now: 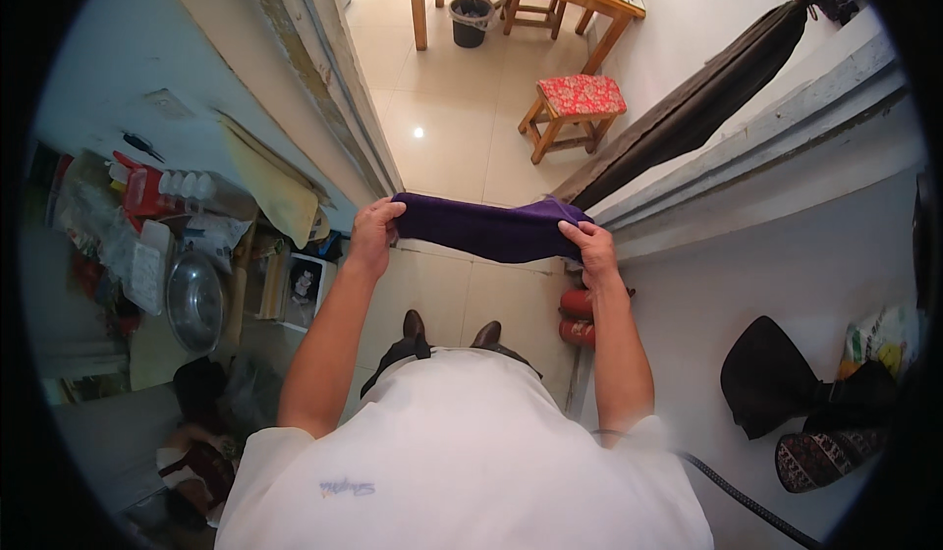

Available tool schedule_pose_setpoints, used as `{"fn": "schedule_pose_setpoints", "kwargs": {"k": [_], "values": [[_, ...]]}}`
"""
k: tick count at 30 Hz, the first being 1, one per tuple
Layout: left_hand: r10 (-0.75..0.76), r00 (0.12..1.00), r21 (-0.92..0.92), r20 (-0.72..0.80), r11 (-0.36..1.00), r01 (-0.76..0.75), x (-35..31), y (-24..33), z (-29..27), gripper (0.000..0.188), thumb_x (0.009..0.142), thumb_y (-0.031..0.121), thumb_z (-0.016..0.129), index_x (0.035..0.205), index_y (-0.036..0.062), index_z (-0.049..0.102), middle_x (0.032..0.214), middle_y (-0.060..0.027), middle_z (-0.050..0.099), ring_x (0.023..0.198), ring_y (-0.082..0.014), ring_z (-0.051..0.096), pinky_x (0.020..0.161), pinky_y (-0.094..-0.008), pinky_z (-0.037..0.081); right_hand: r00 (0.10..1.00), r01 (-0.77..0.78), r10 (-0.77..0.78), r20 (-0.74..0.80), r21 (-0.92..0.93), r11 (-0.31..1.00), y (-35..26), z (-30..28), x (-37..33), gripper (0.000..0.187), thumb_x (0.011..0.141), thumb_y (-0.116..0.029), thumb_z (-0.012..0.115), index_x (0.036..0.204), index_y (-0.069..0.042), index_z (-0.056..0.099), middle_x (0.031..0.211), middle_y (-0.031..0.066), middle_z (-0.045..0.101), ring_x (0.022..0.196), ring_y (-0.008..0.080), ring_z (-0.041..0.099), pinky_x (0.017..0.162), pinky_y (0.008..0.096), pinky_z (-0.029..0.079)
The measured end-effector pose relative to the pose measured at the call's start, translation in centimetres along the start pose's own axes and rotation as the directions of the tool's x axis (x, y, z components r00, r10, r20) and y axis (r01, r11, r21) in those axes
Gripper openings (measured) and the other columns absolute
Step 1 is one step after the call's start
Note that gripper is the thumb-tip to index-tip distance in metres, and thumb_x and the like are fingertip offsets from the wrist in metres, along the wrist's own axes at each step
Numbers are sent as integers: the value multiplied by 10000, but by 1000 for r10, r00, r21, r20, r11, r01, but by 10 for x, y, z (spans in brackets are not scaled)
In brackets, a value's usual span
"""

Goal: The person wipes a glass display case and a wooden table with a purple cloth. They then rinse the cloth at the sink, wring it out, and fold it on the table. Finally, they pick up a kettle and rinse it under the tap.

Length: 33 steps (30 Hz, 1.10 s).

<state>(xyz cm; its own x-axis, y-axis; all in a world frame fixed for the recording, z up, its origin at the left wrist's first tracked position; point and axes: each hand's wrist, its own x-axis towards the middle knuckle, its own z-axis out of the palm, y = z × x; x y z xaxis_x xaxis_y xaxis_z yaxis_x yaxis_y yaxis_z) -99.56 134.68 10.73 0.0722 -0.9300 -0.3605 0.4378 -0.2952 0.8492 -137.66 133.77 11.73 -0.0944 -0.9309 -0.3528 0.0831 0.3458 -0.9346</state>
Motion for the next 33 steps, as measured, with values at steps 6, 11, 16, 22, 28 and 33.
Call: {"fn": "schedule_pose_setpoints", "kwargs": {"k": [6,11,16,22,28,33], "values": [[182,976,72,-121,982,-174,-8,44,27,238,895,10,637,1125,-29,683,930,-23,688,818,-93,630,778,-233,502,997,65,-57,59,-129,990,-37,5,20,239,844,-260,822,809,-41,733,764,-2,671,650,69,549,624,232,422],[252,965,270,78,926,-264,7,65,23,430,870,0,657,1299,-10,646,1014,-103,723,898,-144,673,839,-257,527,997,27,-16,74,-149,988,-65,9,41,296,840,-272,822,780,3,730,727,45,681,604,127,600,606,286,483],[471,862,843,188,373,-388,-5,99,46,335,824,61,702,1155,16,715,1081,-194,720,997,-343,695,910,-383,540,986,151,-168,-7,-412,898,-72,6,67,369,819,-363,845,678,-65,678,677,-8,641,548,87,533,551,255,418],[436,752,856,495,-92,-509,-5,148,60,157,847,115,702,969,18,719,993,-187,707,1007,-373,664,890,-453,523,997,34,-12,70,-321,947,-124,6,67,379,872,-335,798,842,39,743,768,58,694,609,126,613,572,295,486],[374,722,812,582,-321,-488,-8,193,97,138,742,135,656,738,14,722,814,-184,719,845,-344,715,782,-442,558,979,46,24,202,-337,941,-175,-6,53,355,971,-330,688,956,22,728,795,62,698,589,133,615,517,285,473],[391,734,729,555,195,-656,-6,208,103,151,736,189,707,780,51,752,798,-164,724,769,-300,714,756,-395,561,958,105,5,287,-368,924,-192,-15,41,425,1026,-406,573,981,-1,694,761,77,680,549,165,622,468,305,491]]}}
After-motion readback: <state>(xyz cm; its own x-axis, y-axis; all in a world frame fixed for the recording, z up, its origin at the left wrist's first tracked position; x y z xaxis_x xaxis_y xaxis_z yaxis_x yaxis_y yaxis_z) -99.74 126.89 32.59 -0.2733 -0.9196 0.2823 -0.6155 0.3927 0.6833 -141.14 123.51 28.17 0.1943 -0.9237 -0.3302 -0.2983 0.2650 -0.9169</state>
